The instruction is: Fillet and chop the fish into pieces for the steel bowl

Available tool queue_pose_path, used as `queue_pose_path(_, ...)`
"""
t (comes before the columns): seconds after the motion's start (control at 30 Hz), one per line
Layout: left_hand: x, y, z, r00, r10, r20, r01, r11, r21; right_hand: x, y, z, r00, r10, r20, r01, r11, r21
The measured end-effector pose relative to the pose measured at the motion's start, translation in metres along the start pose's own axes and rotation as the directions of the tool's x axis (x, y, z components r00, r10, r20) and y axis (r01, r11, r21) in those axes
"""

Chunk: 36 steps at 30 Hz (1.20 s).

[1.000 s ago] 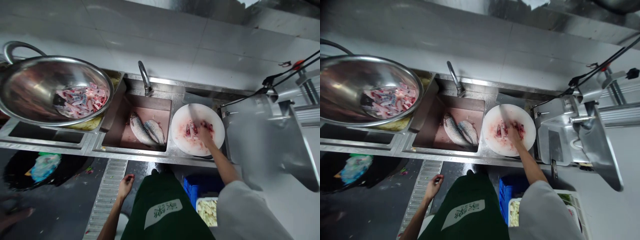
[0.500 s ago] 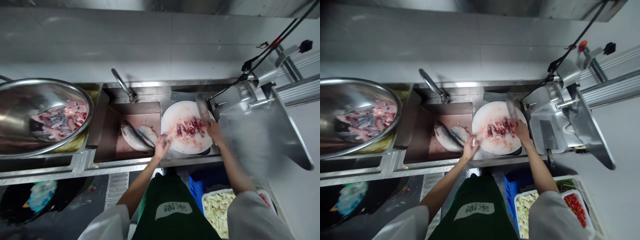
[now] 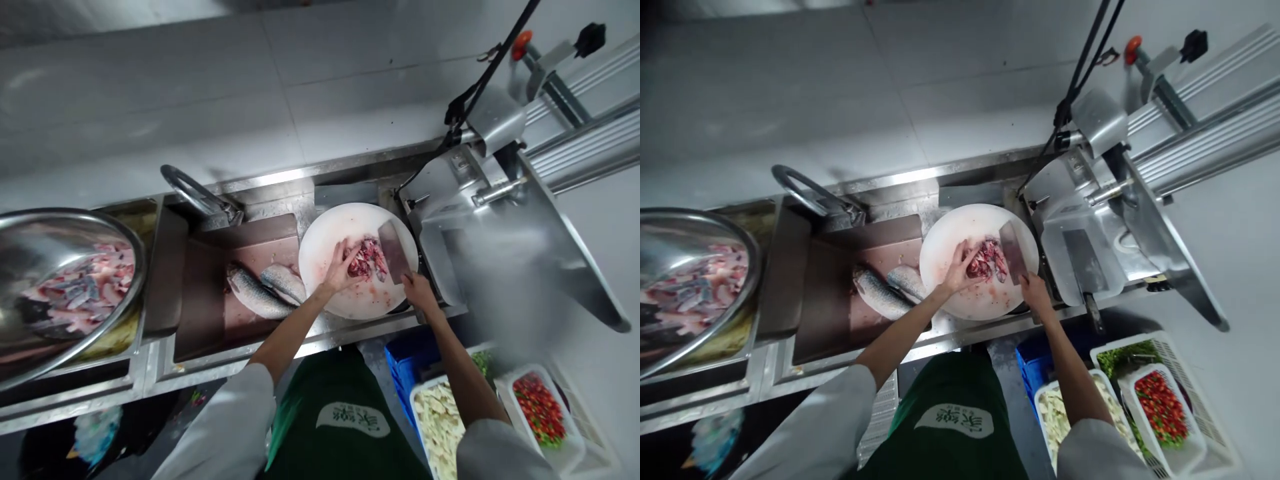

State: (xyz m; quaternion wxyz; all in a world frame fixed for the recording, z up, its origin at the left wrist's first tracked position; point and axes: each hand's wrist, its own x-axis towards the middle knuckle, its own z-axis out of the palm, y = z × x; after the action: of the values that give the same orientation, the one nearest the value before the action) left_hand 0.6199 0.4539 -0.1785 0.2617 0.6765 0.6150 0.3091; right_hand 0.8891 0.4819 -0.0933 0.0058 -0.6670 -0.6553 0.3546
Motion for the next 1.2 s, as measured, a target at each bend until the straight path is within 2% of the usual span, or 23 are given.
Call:
queue_pose_path(0.03,0.005,-0.002,-0.003,0.999,0.01,0.042,-0.011,1.0,0.011,0.003,0.01,-0.004,0.998,0.054,0.035,-0.059,0.985,0.162)
queue_pose_path(0.1,0.016,-0.001,-0.006,0.99,0.05,0.129,-0.054,0.998,0.031,0.005,0.027,-0.008,0.986,0.113,0.121,-0.154,0.894,0.422)
queue_pose_path(0.17,0.024,0.006,-0.003,0.977,0.103,0.187,-0.113,0.993,0.04,0.005,0.036,-0.006,0.978,0.096,0.188,-0.185,0.814,0.55)
queue_pose_path(0.23,0.028,0.017,0.005,0.97,0.147,0.192,-0.158,0.987,0.041,0.004,0.036,0.001,0.97,0.07,0.234,-0.196,0.795,0.575)
queue_pose_path(0.3,0.026,0.029,0.016,0.976,0.164,0.145,-0.172,0.984,0.041,0.002,0.027,0.012,0.961,0.038,0.273,-0.198,0.784,0.589)
queue_pose_path(0.4,0.019,0.041,0.034,0.988,0.155,-0.001,-0.155,0.988,0.018,-0.002,0.006,0.034,0.957,-0.032,0.287,-0.154,0.783,0.603)
queue_pose_path(0.53,0.012,0.045,0.049,0.979,0.099,-0.177,-0.108,0.993,-0.046,-0.013,-0.016,0.063,0.973,-0.09,0.212,-0.071,0.758,0.648)
queue_pose_path(0.63,0.009,0.047,0.051,0.972,0.046,-0.231,-0.066,0.995,-0.081,-0.022,-0.023,0.075,0.99,-0.073,0.124,-0.023,0.768,0.64)
queue_pose_path(0.73,0.005,0.053,0.043,0.97,0.012,-0.245,-0.039,0.994,-0.107,-0.03,-0.025,0.077,0.994,-0.053,0.095,-0.015,0.8,0.6)
queue_pose_path(0.87,-0.005,0.06,0.017,0.951,0.011,-0.308,-0.054,0.99,-0.132,-0.043,-0.04,0.075,0.995,-0.079,0.063,0.04,0.88,0.473)
queue_pose_path(0.97,-0.022,0.054,-0.016,0.918,0.015,-0.397,-0.068,0.99,-0.12,-0.054,-0.069,0.081,0.987,-0.155,0.029,0.136,0.93,0.341)
queue_pose_path(1.07,-0.052,0.034,-0.065,0.862,0.006,-0.507,-0.027,0.999,-0.034,-0.068,-0.114,0.099,0.943,-0.332,0.026,0.306,0.893,0.33)
queue_pose_path(1.2,-0.118,-0.005,-0.157,0.735,-0.022,-0.678,0.114,0.989,0.092,-0.092,-0.201,0.147,0.844,-0.513,0.16,0.43,0.823,0.371)
